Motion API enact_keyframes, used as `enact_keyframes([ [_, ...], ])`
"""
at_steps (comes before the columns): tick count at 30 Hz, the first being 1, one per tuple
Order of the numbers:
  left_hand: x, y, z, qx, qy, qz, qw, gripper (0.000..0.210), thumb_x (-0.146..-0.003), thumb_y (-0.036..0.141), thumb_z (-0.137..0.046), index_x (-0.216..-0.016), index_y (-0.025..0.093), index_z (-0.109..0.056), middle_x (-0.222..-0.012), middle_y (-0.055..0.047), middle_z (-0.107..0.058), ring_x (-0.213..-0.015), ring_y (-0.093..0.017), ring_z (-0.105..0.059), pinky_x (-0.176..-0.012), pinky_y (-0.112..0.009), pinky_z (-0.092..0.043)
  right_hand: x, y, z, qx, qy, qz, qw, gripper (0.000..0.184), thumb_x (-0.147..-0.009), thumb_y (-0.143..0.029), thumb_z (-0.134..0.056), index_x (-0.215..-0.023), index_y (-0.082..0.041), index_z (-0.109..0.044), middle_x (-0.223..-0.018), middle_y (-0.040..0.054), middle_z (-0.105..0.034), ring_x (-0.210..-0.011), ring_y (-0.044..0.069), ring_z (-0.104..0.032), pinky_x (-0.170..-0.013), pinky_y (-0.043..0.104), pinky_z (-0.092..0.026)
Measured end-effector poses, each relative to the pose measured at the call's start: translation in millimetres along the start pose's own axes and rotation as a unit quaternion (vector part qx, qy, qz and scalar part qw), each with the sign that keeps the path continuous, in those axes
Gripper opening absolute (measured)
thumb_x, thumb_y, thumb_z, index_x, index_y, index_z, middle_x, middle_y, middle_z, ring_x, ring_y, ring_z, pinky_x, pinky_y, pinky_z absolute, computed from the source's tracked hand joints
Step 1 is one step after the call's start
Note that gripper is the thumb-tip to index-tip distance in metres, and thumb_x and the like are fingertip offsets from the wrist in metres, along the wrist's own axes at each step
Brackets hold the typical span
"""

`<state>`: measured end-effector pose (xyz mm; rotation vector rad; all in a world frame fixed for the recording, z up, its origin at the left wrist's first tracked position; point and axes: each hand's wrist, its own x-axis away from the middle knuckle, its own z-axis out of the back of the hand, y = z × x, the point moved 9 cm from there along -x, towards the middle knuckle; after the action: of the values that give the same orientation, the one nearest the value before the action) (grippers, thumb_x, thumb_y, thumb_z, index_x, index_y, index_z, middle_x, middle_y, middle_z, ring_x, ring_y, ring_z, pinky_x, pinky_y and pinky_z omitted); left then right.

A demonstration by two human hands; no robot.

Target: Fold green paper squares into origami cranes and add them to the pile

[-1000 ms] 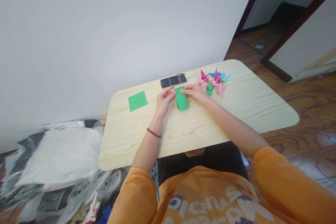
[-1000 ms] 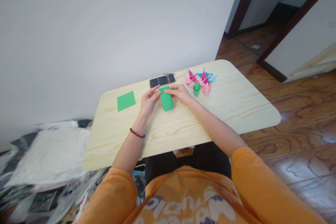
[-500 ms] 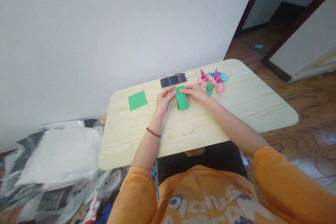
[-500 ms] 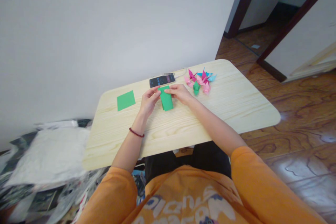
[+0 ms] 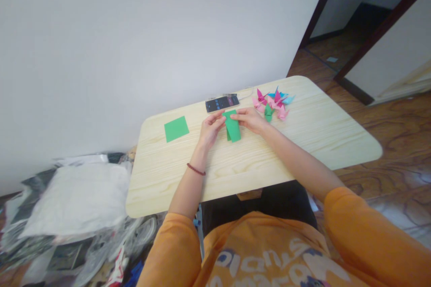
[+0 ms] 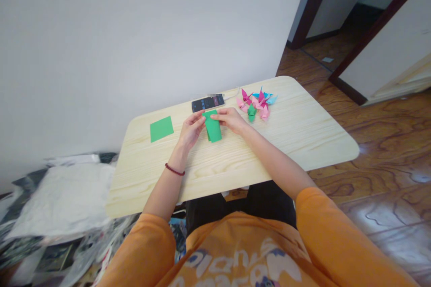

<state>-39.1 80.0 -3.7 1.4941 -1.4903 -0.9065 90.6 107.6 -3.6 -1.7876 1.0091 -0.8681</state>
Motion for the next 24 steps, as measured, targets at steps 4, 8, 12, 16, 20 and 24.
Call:
enact_keyframes([
  [4, 0.4, -0.6, -0.3, 0.0, 0.004, 0.009, 1.0, 0.041, -0.055, 0.029, -0.088, -0.092, 0.021, -0.074, -0.083, -0.001, -0.07, -0.08, -0.013, -0.066, -0.078, -0.027, -0.053, -0.5, 0.3, 1.8, 0.002, 0.011, 0.001, 1.0, 0.036, -0.048, -0.033, -0.091, -0.076, -0.016, -0.076, -0.081, 0.0055, -0.076, -0.075, 0.016, -0.069, -0.08, 0.031, -0.055],
  [8, 0.8, -1.2, -0.6, 0.0, 0.004, 0.017, 1.0, 0.039, -0.057, 0.027, -0.087, -0.093, 0.021, -0.073, -0.085, -0.001, -0.07, -0.087, -0.016, -0.067, -0.084, -0.03, -0.053, -1.5, 1.6, 2.9, 0.004, 0.008, 0.003, 1.0, 0.033, -0.052, -0.03, -0.089, -0.078, -0.016, -0.076, -0.083, 0.0063, -0.076, -0.078, 0.017, -0.07, -0.083, 0.033, -0.055],
  [12, 0.6, -1.6, -0.8, 0.005, 0.0, 0.018, 1.0, 0.039, -0.057, 0.027, -0.087, -0.092, 0.021, -0.074, -0.085, -0.001, -0.071, -0.087, -0.016, -0.068, -0.084, -0.03, -0.053, -1.7, 2.3, 3.2, 0.004, 0.006, 0.003, 1.0, 0.034, -0.051, -0.031, -0.089, -0.078, -0.016, -0.076, -0.085, 0.0063, -0.076, -0.078, 0.017, -0.07, -0.083, 0.032, -0.055],
  [16, 0.6, -1.2, -1.2, 0.011, -0.002, 0.015, 1.0, 0.039, -0.055, 0.027, -0.088, -0.091, 0.021, -0.074, -0.084, -0.001, -0.071, -0.085, -0.015, -0.068, -0.083, -0.029, -0.053, -0.9, 0.6, 1.9, 0.006, 0.004, 0.008, 1.0, 0.036, -0.05, -0.034, -0.09, -0.078, -0.016, -0.076, -0.083, 0.0063, -0.076, -0.078, 0.017, -0.069, -0.081, 0.032, -0.056],
  [20, 0.3, -1.5, 0.0, 0.002, 0.002, 0.016, 1.0, 0.039, -0.056, 0.026, -0.087, -0.092, 0.021, -0.074, -0.085, -0.002, -0.072, -0.089, -0.017, -0.068, -0.086, -0.032, -0.053, -0.7, -0.7, 1.7, 0.008, 0.005, 0.011, 1.0, 0.038, -0.046, -0.037, -0.091, -0.075, -0.017, -0.076, -0.08, 0.0051, -0.076, -0.074, 0.016, -0.068, -0.079, 0.031, -0.056],
  [24, -0.9, -2.9, 1.8, 0.002, 0.003, 0.017, 1.0, 0.04, -0.056, 0.025, -0.087, -0.093, 0.02, -0.074, -0.085, -0.003, -0.071, -0.093, -0.018, -0.068, -0.089, -0.033, -0.053, -1.4, -0.3, 2.4, 0.007, 0.006, 0.013, 1.0, 0.037, -0.045, -0.037, -0.091, -0.073, -0.017, -0.076, -0.079, 0.0044, -0.075, -0.073, 0.015, -0.068, -0.078, 0.03, -0.056],
])
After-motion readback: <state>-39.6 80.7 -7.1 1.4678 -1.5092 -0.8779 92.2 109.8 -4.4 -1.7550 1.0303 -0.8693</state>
